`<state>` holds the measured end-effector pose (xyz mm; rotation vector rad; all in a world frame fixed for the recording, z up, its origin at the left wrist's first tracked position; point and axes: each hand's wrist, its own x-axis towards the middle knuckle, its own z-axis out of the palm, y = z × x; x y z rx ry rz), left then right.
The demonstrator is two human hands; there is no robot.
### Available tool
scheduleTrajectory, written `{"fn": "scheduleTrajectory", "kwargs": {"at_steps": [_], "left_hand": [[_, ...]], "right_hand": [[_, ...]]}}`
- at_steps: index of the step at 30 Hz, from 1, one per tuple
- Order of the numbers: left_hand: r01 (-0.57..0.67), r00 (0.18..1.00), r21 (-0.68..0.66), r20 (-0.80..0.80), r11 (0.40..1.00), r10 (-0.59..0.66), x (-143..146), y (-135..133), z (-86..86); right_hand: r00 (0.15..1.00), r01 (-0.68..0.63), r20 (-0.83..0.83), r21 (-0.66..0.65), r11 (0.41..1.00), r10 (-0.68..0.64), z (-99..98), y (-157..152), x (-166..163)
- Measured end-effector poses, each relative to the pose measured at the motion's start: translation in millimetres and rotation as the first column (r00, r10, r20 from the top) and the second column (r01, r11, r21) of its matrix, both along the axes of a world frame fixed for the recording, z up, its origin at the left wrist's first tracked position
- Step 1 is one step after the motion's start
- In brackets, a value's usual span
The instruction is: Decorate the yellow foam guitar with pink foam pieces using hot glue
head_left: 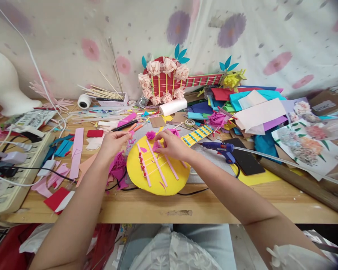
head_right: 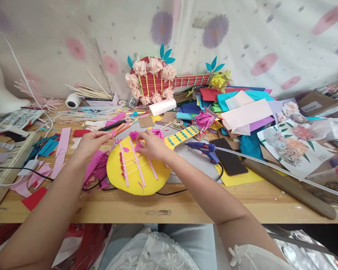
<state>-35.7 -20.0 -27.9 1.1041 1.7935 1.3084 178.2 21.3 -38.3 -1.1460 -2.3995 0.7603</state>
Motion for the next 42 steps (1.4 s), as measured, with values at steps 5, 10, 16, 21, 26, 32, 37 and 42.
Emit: {"fn": "scheduleTrajectory", "kwargs": {"at_steps": [5,10,16,21,26,32,37,42], "left_hand": [[0.090,0.996,-0.016,-0.016,0.996,-0.091,-0.5,1.6,-6.2],[0.124,0.992,-0.059,-0.008,0.990,-0.125,-1.0,2.8,-9.7],[0.146,0.989,-0.075,0.000,0.987,-0.146,6.4,5.5,0.4],[0.147,0.989,-0.075,0.024,0.986,-0.146,14.9,10.1,2.7],[0.123,0.991,-0.054,0.058,0.991,-0.119,21.8,14.5,-0.6],[0.114,0.991,-0.055,0.069,0.992,-0.110,23.8,21.1,-13.0],[0.178,0.984,-0.011,0.020,0.984,-0.177,22.4,33.2,-28.8],[0.187,0.982,-0.043,-0.030,0.981,-0.188,23.0,41.5,-32.6]], "right_hand": [[0.995,-0.053,-0.098,-0.160,0.986,0.037,8.3,9.7,12.6],[0.991,-0.036,-0.136,-0.163,0.986,0.013,6.3,15.3,17.9],[0.986,-0.036,-0.160,0.041,0.999,0.042,11.7,26.7,6.5],[0.953,-0.263,-0.114,0.152,0.953,0.281,14.5,41.8,-20.2],[0.969,-0.227,-0.082,0.083,0.970,0.233,3.6,47.7,-44.5],[0.969,-0.184,-0.162,0.025,0.983,0.186,-4.9,51.3,-44.5],[0.977,-0.133,-0.170,-0.012,0.991,0.129,-4.9,51.8,-41.3],[0.981,-0.123,-0.150,-0.013,0.992,0.120,-5.8,52.8,-41.2]]}}
